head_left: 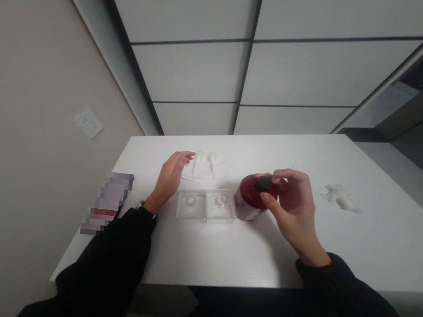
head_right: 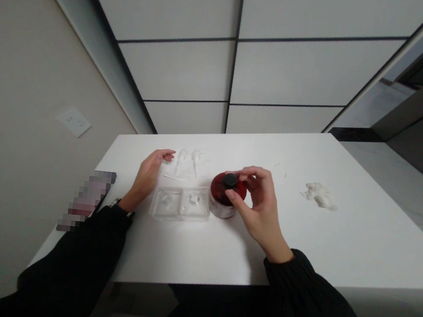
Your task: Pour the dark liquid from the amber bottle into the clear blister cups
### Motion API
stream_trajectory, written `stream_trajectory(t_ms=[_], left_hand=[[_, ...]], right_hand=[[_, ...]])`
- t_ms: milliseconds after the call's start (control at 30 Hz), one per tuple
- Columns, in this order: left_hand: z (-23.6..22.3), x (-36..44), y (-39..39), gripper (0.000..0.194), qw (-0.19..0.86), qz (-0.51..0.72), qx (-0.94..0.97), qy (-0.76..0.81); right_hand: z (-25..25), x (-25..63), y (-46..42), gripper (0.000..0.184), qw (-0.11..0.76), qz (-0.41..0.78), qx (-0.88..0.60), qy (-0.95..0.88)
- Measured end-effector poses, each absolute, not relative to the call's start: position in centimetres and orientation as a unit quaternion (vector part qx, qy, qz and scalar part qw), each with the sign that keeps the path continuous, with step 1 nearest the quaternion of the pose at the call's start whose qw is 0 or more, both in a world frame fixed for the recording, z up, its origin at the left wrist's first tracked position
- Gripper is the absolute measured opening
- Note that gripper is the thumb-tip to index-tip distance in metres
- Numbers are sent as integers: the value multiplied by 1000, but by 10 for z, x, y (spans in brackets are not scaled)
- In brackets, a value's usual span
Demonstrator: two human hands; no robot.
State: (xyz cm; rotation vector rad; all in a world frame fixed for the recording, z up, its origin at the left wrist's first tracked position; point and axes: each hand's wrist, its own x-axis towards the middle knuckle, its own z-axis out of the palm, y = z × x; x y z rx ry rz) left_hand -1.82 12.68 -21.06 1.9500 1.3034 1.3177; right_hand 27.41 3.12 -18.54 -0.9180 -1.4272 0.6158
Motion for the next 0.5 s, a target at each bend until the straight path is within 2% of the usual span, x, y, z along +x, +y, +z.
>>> stream_trajectory(t_ms=[100, 200, 267, 367, 500], left_hand=[[-211, -18, 128, 46, 227, 481, 704, 471], [-212, -18, 128, 47, 228, 485, 703, 468], [-212, -17, 128, 47, 230, 486, 703, 465], [-212, -17, 127, 46, 232, 483, 704, 467], [-212, -16, 127, 46, 233, 481, 703, 470]], right_hand=[[-184, 276, 31, 47, 602, 272, -403, -634], [-179, 278, 30, 34, 565, 226, -421, -673], [-178, 278, 30, 23, 573, 231, -416, -667], [-177, 277, 30, 27, 596, 272, -400, -641], [-178, 276, 30, 27, 560, 241, -417, -674]])
